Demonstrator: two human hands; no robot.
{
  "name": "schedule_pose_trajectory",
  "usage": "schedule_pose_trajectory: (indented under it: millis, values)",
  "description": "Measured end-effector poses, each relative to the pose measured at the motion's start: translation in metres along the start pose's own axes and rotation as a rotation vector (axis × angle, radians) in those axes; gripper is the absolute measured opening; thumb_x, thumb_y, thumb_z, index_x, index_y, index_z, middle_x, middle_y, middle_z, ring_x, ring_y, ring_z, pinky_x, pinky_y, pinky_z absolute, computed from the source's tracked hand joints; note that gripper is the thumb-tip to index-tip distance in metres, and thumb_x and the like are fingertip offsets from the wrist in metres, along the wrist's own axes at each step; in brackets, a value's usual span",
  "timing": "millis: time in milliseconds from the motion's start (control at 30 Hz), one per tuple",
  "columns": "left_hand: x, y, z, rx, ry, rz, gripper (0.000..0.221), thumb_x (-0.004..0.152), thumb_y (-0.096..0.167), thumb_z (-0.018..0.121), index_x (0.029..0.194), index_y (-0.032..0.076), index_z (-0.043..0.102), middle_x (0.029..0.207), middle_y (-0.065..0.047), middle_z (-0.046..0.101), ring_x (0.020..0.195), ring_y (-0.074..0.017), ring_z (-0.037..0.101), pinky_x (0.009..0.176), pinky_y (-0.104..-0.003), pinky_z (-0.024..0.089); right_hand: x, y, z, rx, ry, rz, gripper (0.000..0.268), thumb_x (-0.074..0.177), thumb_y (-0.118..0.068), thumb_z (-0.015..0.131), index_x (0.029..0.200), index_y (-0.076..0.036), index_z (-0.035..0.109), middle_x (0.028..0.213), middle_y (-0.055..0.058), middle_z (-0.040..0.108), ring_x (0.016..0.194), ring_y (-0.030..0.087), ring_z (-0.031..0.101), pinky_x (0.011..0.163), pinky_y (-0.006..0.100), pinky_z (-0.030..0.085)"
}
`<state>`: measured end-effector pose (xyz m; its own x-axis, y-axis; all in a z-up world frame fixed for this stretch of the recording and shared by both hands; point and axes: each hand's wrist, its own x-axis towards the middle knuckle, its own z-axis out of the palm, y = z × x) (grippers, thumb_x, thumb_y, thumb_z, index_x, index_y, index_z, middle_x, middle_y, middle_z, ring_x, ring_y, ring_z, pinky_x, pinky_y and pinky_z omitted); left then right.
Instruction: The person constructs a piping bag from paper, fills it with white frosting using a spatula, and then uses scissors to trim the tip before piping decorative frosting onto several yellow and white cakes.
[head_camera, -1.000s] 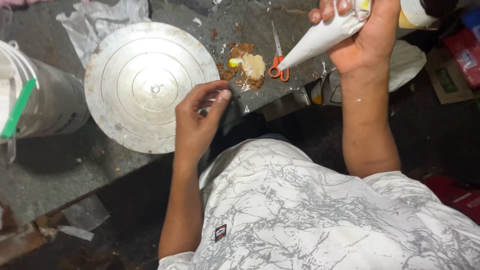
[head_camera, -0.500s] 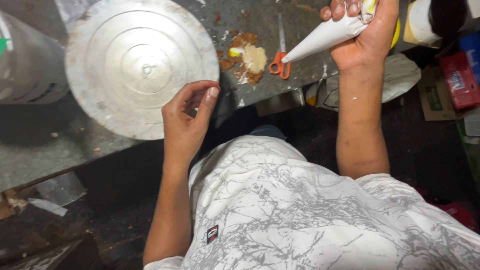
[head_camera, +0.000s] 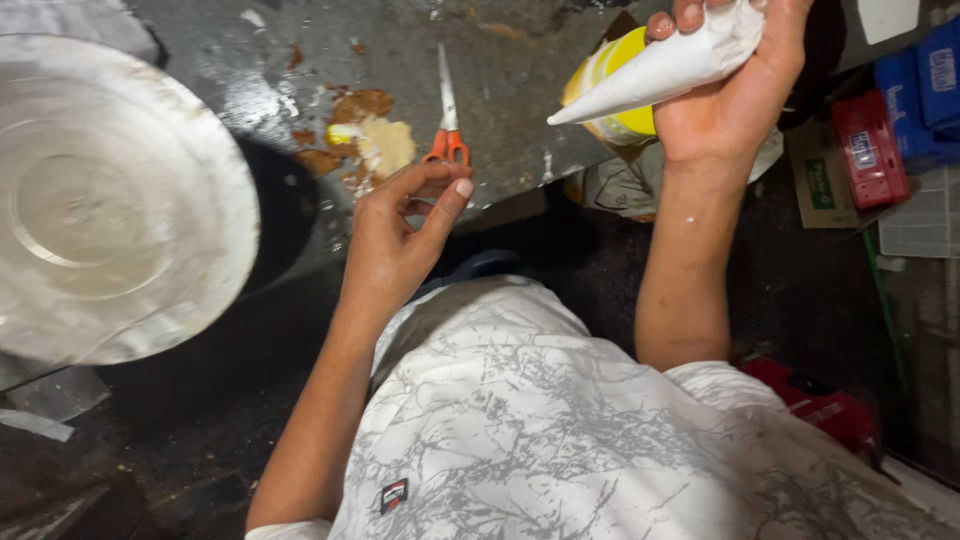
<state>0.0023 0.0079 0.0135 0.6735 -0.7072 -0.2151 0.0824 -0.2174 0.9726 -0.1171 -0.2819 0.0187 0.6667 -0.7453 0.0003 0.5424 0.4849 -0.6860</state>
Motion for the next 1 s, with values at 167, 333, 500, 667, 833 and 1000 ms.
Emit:
schedule_pose_trajectory:
  millis: [167,333,500,667,833,1000]
  values:
    - [0.016,0.009,0.044,0.246,0.065,0.253,0.025,0.100,0.023,0.072,0.118,0.004,0.074,0.113,-0.009,0.075,0.097,-0.0228,0.071,0.081,-0.035,0.054,0.012,-0.023,-0.026,-0.010,0.106,-0.004,0.035,0.113,-0.039,0.052,0.101,-0.006,0.057,0.085,0.010,0.058,0.076,0.022,0.054,0.069,0.038,0.044]
    - [0.033,0.011,0.095,0.478,0.129,0.559,0.049,0.100,0.025,0.074,0.138,-0.002,0.058,0.124,-0.019,0.068,0.120,-0.0379,0.061,0.103,-0.048,0.049,0.014,0.005,-0.042,0.012,-0.040,0.158,0.036,0.113,-0.039,0.053,0.093,-0.009,0.053,0.073,0.010,0.055,0.070,0.024,0.055,0.070,0.040,0.048]
    - [0.050,-0.002,0.102,0.454,0.052,0.374,0.037,0.101,0.024,0.074,0.127,0.004,0.058,0.106,-0.016,0.069,0.099,-0.0365,0.067,0.083,-0.050,0.050,0.031,0.039,-0.027,0.108,-0.298,0.385,0.051,0.122,-0.038,0.043,0.083,-0.005,0.047,0.077,0.013,0.054,0.071,0.026,0.053,0.070,0.039,0.045]
    - [0.055,-0.016,0.050,0.166,-0.222,0.205,0.060,0.107,0.031,0.065,0.149,-0.001,0.036,0.104,-0.016,0.069,0.095,-0.0251,0.071,0.082,-0.040,0.055,0.038,0.067,0.021,0.045,-0.546,0.523,0.047,0.122,-0.039,0.044,0.090,-0.005,0.049,0.072,0.010,0.052,0.067,0.023,0.051,0.068,0.038,0.044]
    - [0.037,0.007,-0.002,0.096,-0.389,0.113,0.065,0.106,0.035,0.061,0.152,0.000,0.031,0.109,-0.014,0.071,0.097,-0.0164,0.073,0.082,-0.033,0.060,0.034,0.079,0.103,-0.016,-0.826,0.607,0.045,0.113,-0.049,0.049,0.104,-0.006,0.058,0.084,0.013,0.064,0.083,0.028,0.061,0.088,0.044,0.052]
    - [0.006,0.029,-0.042,0.193,-0.029,0.039,0.061,0.099,0.029,0.058,0.147,0.002,0.030,0.103,-0.016,0.074,0.085,-0.0210,0.077,0.075,-0.037,0.059,0.016,0.094,0.167,-0.075,-0.799,0.690,0.050,0.108,-0.049,0.047,0.113,-0.002,0.063,0.100,0.018,0.070,0.098,0.034,0.068,0.096,0.048,0.055]
